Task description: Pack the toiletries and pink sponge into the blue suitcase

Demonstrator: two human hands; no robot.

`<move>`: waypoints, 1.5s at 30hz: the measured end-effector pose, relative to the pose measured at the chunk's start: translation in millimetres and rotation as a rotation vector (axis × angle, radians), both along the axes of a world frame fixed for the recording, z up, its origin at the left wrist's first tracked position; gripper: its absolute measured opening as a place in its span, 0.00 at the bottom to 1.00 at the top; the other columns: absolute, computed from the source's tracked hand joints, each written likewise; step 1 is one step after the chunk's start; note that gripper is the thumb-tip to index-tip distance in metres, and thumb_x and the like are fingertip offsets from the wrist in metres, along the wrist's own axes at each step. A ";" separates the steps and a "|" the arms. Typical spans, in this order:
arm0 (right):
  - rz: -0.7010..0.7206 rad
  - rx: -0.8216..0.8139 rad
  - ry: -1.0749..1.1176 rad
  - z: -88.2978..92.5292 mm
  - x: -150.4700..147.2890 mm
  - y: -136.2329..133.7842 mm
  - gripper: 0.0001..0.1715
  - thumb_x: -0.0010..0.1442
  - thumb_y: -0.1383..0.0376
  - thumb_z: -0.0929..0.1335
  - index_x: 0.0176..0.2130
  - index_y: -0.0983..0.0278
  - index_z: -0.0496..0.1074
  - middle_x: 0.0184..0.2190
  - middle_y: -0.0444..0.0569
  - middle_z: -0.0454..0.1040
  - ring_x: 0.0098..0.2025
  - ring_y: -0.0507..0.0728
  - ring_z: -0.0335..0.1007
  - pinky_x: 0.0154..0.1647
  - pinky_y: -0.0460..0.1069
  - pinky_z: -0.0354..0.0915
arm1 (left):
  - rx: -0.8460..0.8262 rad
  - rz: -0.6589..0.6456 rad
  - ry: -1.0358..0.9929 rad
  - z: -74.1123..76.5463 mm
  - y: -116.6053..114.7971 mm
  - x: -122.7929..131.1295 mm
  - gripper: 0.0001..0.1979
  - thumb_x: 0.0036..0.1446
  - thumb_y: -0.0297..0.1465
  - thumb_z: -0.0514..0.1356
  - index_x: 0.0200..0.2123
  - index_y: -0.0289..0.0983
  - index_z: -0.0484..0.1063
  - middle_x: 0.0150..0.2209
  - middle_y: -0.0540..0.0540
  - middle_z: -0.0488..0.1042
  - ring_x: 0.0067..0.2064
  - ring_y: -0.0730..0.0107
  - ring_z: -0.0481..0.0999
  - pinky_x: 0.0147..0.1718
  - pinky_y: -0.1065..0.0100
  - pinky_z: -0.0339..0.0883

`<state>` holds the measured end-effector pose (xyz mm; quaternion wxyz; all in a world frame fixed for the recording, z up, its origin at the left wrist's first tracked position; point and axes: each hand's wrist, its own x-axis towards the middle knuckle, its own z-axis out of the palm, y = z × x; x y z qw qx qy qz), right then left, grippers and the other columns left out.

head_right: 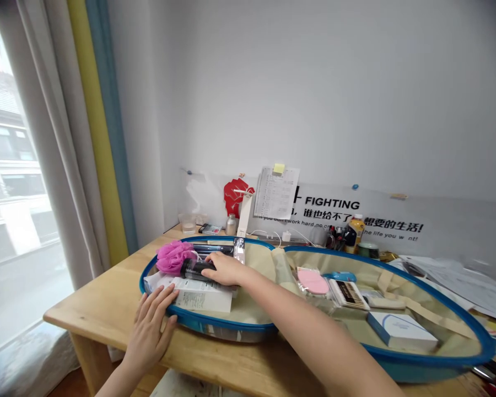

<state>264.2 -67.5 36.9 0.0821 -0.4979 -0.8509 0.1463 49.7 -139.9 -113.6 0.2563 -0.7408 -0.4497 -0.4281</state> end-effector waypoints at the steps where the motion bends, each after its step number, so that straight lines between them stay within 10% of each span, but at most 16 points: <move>1: 0.015 -0.002 0.001 -0.2 -1.0 1.8 0.25 0.61 0.54 0.64 0.54 0.61 0.67 0.54 0.55 0.69 0.52 0.59 0.69 0.53 0.52 0.63 | -0.010 0.002 -0.007 -0.5 0.0 0.1 0.23 0.61 0.33 0.52 0.60 0.40 0.61 0.59 0.44 0.69 0.62 0.60 0.61 0.65 0.56 0.43; 17: 0.146 -0.094 0.023 -28.4 -6.6 14.9 0.21 0.65 0.56 0.64 0.53 0.63 0.68 0.51 0.51 0.71 0.51 0.56 0.69 0.54 0.59 0.65 | -0.026 -0.013 -0.033 -5.1 1.1 -1.6 0.26 0.61 0.35 0.53 0.63 0.40 0.59 0.60 0.43 0.67 0.65 0.59 0.58 0.66 0.55 0.42; 36: 0.052 -0.023 0.044 -10.4 4.6 1.8 0.21 0.63 0.55 0.66 0.51 0.63 0.69 0.51 0.51 0.71 0.49 0.55 0.69 0.52 0.57 0.66 | -0.013 -0.019 -0.037 -4.5 1.8 -1.5 0.29 0.62 0.34 0.52 0.66 0.42 0.53 0.62 0.43 0.65 0.66 0.58 0.57 0.66 0.53 0.42; 45: -0.239 0.099 0.026 45.5 131.2 6.4 0.22 0.62 0.55 0.60 0.50 0.59 0.72 0.51 0.50 0.74 0.52 0.59 0.70 0.55 0.56 0.64 | -0.028 -0.010 -0.047 -6.1 1.7 -1.0 0.29 0.62 0.34 0.52 0.65 0.43 0.53 0.62 0.42 0.65 0.65 0.58 0.58 0.66 0.53 0.43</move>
